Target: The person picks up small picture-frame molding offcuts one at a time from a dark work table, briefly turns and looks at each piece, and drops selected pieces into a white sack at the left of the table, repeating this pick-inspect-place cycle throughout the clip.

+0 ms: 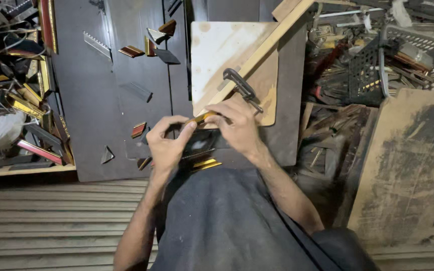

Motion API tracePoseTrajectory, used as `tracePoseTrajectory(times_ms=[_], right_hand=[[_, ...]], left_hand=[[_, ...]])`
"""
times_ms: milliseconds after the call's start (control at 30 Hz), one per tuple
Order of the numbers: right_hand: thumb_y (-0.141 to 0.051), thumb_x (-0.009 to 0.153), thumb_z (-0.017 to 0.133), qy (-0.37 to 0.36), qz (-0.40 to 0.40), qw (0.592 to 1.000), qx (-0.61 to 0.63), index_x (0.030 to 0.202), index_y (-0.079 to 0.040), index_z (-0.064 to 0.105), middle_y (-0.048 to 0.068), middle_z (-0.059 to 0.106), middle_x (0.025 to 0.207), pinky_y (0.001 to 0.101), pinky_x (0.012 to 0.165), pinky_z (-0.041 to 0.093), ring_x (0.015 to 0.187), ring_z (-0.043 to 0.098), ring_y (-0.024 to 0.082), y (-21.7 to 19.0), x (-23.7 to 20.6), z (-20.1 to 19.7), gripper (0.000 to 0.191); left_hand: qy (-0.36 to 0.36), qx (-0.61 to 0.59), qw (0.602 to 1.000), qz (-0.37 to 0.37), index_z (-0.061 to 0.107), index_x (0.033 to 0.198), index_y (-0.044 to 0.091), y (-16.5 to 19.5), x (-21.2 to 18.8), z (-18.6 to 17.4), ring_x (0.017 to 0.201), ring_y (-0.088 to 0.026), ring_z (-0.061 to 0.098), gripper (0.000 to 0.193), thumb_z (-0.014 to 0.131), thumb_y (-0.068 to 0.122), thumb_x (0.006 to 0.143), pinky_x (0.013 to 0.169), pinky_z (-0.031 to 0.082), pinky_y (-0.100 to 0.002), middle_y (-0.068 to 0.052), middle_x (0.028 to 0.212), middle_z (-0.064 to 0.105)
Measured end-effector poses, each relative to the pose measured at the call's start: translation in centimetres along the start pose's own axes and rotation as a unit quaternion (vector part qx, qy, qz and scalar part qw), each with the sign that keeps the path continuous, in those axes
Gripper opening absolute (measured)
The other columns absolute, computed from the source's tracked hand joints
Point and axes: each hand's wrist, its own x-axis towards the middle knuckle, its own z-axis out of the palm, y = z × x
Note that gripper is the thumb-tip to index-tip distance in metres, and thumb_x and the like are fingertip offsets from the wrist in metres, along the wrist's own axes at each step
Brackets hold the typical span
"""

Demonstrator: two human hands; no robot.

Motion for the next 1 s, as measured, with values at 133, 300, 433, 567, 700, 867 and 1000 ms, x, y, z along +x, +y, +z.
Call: tracePoseTrajectory(times_ms=[133,300,433,567,700,867,1000], right_hand=[[-0.001,0.083,0.082,0.045,-0.046,0.996,-0.062,0.106,0.0,0.076,0.01,0.073,0.102,0.0373,0.08,0.056,0.094,0.067,0.028,0.6,0.5,-0.9,0.024],[0.0,0.089,0.08,0.091,-0.062,0.982,-0.152,0.109,-0.004,0.076,0.007,0.069,0.106,0.0386,0.089,0.054,0.104,0.064,0.027,1.1,0.8,-2.4,0.021],[-0.011,0.081,0.074,-0.037,-0.158,0.944,-0.288,0.117,-0.007,0.078,0.005,0.069,0.112,0.0395,0.092,0.048,0.114,0.064,0.025,2.2,1.0,-2.5,0.036],[-0.019,0.087,0.074,-0.118,-0.213,0.903,-0.354,0.127,-0.009,0.074,0.003,0.068,0.117,0.0374,0.093,0.045,0.124,0.063,0.025,4.7,2.2,-0.9,0.042],[-0.014,0.09,0.07,-0.068,-0.213,0.895,-0.385,0.126,-0.02,0.073,0.001,0.068,0.125,0.0432,0.097,0.045,0.127,0.062,0.022,9.1,8.0,0.3,0.038],[-0.014,0.097,0.072,-0.064,-0.165,0.919,-0.353,0.131,-0.02,0.078,0.003,0.067,0.112,0.0433,0.088,0.042,0.115,0.062,0.021,11.3,15.9,-0.3,0.035],[-0.01,0.09,0.071,-0.091,-0.174,0.922,-0.335,0.13,-0.013,0.075,0.003,0.067,0.113,0.0402,0.087,0.038,0.119,0.062,0.021,6.6,11.4,-0.3,0.04]], left_hand=[[-0.042,0.112,0.993,0.006,0.075,0.111,-0.001,-1.2,0.1,-1.7,0.088,-0.018,0.074,0.023,0.078,0.014,0.093,0.079,0.057,-0.031,-0.014,0.1,0.078],[-0.023,0.195,0.98,0.046,0.076,0.111,0.001,-2.6,2.2,-1.7,0.093,-0.028,0.078,0.021,0.076,0.015,0.096,0.083,0.06,-0.036,-0.018,0.104,0.077],[-0.098,0.262,0.959,0.041,0.078,0.102,0.001,-2.6,4.0,0.7,0.08,-0.035,0.072,0.02,0.076,0.02,0.096,0.07,0.055,-0.04,-0.019,0.09,0.073],[-0.12,0.329,0.932,0.094,0.079,0.098,0.001,-1.6,4.8,0.5,0.075,-0.035,0.07,0.018,0.076,0.019,0.095,0.066,0.053,-0.043,-0.016,0.083,0.073],[0.026,0.342,0.932,0.116,0.078,0.098,0.002,-0.4,5.6,-3.2,0.079,-0.032,0.071,0.012,0.078,0.014,0.097,0.071,0.055,-0.039,-0.016,0.089,0.074],[0.138,0.3,0.938,0.104,0.075,0.111,-0.001,0.5,6.2,-7.6,0.091,-0.027,0.074,0.011,0.073,0.009,0.105,0.08,0.057,-0.035,-0.016,0.104,0.076],[0.157,0.299,0.938,0.072,0.076,0.108,0.0,0.0,5.0,-8.0,0.083,-0.025,0.072,0.011,0.073,0.01,0.102,0.073,0.054,-0.034,-0.014,0.097,0.075]])
